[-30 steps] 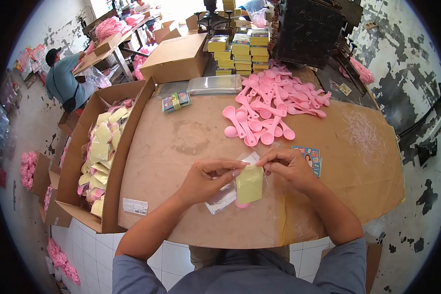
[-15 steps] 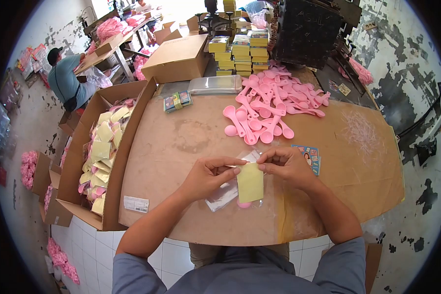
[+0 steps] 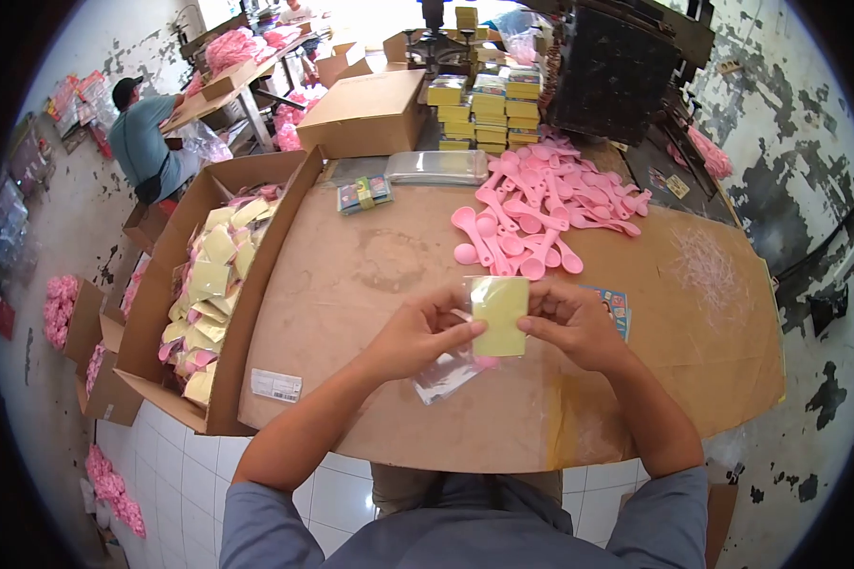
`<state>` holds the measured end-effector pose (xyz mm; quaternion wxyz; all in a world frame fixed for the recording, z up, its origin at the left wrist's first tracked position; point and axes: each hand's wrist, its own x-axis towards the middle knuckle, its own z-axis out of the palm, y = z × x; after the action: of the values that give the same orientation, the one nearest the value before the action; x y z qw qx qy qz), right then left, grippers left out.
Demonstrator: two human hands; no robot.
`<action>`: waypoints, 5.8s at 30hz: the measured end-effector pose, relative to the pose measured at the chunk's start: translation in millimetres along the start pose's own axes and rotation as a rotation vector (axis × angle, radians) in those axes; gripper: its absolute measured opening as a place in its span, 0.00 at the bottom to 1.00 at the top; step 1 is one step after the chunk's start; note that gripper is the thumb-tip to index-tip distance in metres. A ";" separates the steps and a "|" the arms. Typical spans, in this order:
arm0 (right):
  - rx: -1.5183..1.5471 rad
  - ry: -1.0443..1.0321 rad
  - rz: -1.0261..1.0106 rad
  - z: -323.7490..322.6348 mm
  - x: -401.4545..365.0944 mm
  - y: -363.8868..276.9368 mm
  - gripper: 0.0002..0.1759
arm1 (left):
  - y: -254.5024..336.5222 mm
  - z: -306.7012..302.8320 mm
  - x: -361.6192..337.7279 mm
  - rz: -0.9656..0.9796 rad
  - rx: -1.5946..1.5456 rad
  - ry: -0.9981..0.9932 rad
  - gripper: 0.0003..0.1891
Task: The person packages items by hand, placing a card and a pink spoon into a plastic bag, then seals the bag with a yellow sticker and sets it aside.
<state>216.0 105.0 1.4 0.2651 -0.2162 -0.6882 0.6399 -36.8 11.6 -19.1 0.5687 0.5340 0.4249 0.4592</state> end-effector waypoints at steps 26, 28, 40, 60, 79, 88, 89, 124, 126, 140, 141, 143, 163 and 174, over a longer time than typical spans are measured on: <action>-0.740 0.248 0.186 -136.3 -56.8 -3.8 0.17 | -23.7 -3.8 12.5 0.154 0.871 0.323 0.16; -0.698 0.270 0.224 -134.2 -56.8 -5.5 0.15 | -21.1 -1.6 12.0 0.148 0.817 0.356 0.15; -0.703 0.329 0.008 -135.5 -58.1 -2.8 0.07 | -23.6 1.1 9.9 0.251 0.878 0.353 0.09; -0.701 0.165 -0.075 -9.0 -7.0 -29.5 0.12 | -4.4 1.0 7.5 -0.028 -0.147 0.086 0.28; -0.103 0.300 -0.137 21.1 -7.7 20.4 0.15 | -7.3 18.8 -2.8 0.009 0.120 0.050 0.28; -0.473 0.036 -0.258 13.8 -6.2 8.9 0.12 | -9.0 17.0 -3.7 0.015 0.085 0.067 0.22; -0.468 0.080 -0.238 5.8 -3.3 11.6 0.10 | -11.7 16.6 -3.5 0.037 0.114 0.071 0.22; -1.175 0.863 0.337 -16.8 -211.8 288.3 0.20 | -17.5 12.3 2.8 0.008 0.141 0.131 0.20; -1.181 0.862 0.337 -17.9 -210.7 288.6 0.20 | -16.9 11.4 3.6 0.005 0.149 0.122 0.20; -1.187 0.860 0.357 -18.8 -203.3 289.5 0.20 | -11.3 10.0 0.3 0.013 0.221 0.080 0.19; -1.185 0.861 0.355 -20.0 -201.7 290.0 0.20 | -12.4 9.8 0.8 0.020 0.214 0.083 0.19; -1.181 0.861 0.357 -20.3 -199.4 289.9 0.20 | -16.0 9.5 1.2 0.032 0.200 0.091 0.19; -1.174 0.863 0.359 -22.7 -195.0 289.1 0.19 | -16.3 9.1 0.9 0.050 0.266 0.064 0.19; -1.172 0.864 0.376 -21.1 -192.0 290.0 0.19 | -21.1 9.3 0.9 0.102 0.269 0.069 0.19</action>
<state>364.5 24.3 -303.3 0.2395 -0.6676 -0.7023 0.0614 -26.0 10.4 -39.5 0.4532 0.6102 0.4740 0.4445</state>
